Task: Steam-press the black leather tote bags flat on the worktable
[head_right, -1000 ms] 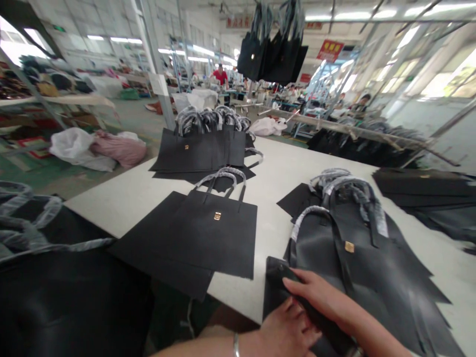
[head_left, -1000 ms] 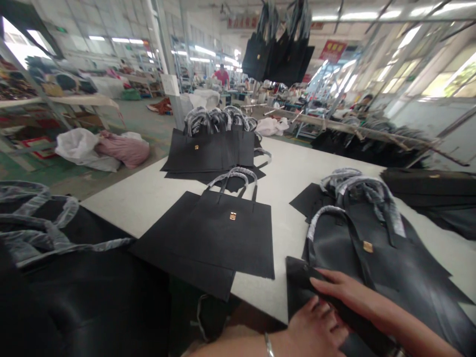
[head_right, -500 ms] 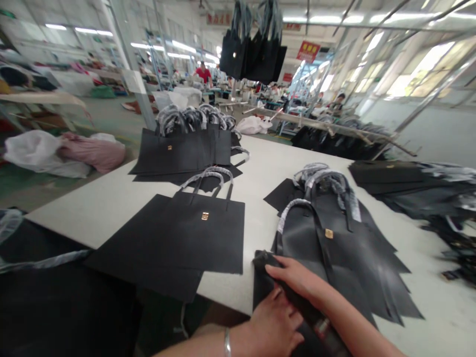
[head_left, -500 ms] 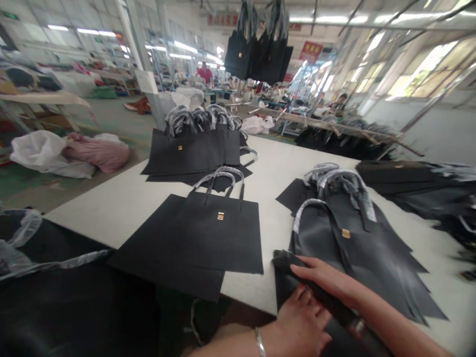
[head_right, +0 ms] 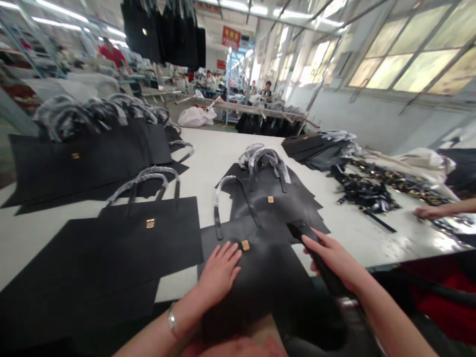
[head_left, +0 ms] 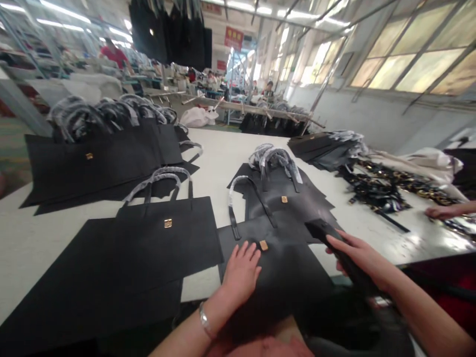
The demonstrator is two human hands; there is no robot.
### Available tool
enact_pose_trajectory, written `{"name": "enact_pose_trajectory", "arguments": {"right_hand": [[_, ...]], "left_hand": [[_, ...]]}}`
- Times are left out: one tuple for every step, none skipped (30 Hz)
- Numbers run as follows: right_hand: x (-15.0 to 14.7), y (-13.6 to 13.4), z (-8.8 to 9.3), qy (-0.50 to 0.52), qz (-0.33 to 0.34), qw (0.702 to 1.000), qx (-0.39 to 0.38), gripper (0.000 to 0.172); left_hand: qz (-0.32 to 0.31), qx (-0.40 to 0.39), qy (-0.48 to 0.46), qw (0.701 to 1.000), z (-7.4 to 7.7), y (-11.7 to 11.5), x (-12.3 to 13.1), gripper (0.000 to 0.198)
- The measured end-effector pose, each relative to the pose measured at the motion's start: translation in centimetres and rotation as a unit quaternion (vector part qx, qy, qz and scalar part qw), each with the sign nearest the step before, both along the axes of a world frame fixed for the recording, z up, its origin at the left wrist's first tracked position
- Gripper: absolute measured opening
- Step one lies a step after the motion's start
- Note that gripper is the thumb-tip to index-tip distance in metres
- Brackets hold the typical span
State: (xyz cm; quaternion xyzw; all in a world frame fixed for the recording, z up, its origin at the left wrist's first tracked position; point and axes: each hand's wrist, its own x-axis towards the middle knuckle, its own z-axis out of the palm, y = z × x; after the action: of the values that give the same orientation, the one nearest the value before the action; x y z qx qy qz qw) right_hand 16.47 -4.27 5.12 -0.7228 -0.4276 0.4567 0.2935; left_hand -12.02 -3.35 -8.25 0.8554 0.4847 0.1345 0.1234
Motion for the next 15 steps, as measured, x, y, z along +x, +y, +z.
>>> {"name": "enact_pose_trajectory", "arguments": {"right_hand": [[1.3,-1.5,-0.3,0.007,-0.026,0.999,-0.018,0.054],[2.3,-3.0,-0.8,0.016,-0.048,0.998,-0.037,0.056],[2.9,-4.5,-1.4,0.026,-0.066,0.996,-0.05,0.058],[3.3,-5.9,-2.0,0.035,-0.083,0.994,-0.064,0.062],[3.5,-7.2,-2.7,0.043,-0.096,0.992,-0.075,0.065],[3.5,-8.3,-3.2,0.047,-0.108,0.989,-0.085,0.067],[3.4,-9.3,-3.7,0.053,-0.118,0.988,-0.09,0.068],[3.4,-10.2,-4.2,0.056,-0.126,0.986,-0.091,0.069],[3.3,-10.9,-4.5,0.058,-0.134,0.985,-0.088,0.071],[3.3,-11.5,-4.8,0.059,-0.14,0.985,-0.08,0.073],[3.4,-12.0,-5.1,0.06,-0.142,0.985,-0.073,0.076],[3.5,-12.4,-5.5,0.058,-0.145,0.986,-0.054,0.082],[3.7,-12.7,-5.9,0.057,-0.147,0.987,-0.04,0.087],[3.9,-12.8,-6.4,0.06,-0.149,0.987,-0.018,0.089],[4.3,-12.9,-7.0,0.061,-0.147,0.987,0.015,0.09]], "left_hand": [[0.016,-0.004,0.022,1.0,0.5,0.5,0.3,0.037],[0.032,-0.005,0.042,0.999,1.0,1.1,0.8,0.035],[0.045,-0.003,0.056,0.997,1.5,1.6,1.5,0.033],[0.05,0.004,0.062,0.997,1.9,2.1,2.3,0.032],[0.045,0.015,0.057,0.997,2.3,2.6,3.3,0.033],[0.029,0.028,0.043,0.998,2.5,2.9,4.5,0.035],[0.001,0.039,0.021,0.999,2.5,3.2,5.7,0.038],[-0.04,0.045,-0.007,0.998,2.5,3.3,7.0,0.039],[-0.091,0.043,-0.038,0.994,2.3,3.3,8.3,0.039],[-0.148,0.035,-0.07,0.986,1.9,3.2,9.7,0.038],[-0.205,0.02,-0.101,0.973,1.5,2.9,11.0,0.035],[-0.256,0.002,-0.126,0.959,1.0,2.6,12.3,0.033],[-0.294,-0.018,-0.143,0.945,0.4,2.3,13.4,0.031],[-0.316,-0.038,-0.15,0.936,-0.3,2.1,14.5,0.03],[-0.322,-0.057,-0.148,0.934,-1.1,2.1,15.4,0.031]]}}
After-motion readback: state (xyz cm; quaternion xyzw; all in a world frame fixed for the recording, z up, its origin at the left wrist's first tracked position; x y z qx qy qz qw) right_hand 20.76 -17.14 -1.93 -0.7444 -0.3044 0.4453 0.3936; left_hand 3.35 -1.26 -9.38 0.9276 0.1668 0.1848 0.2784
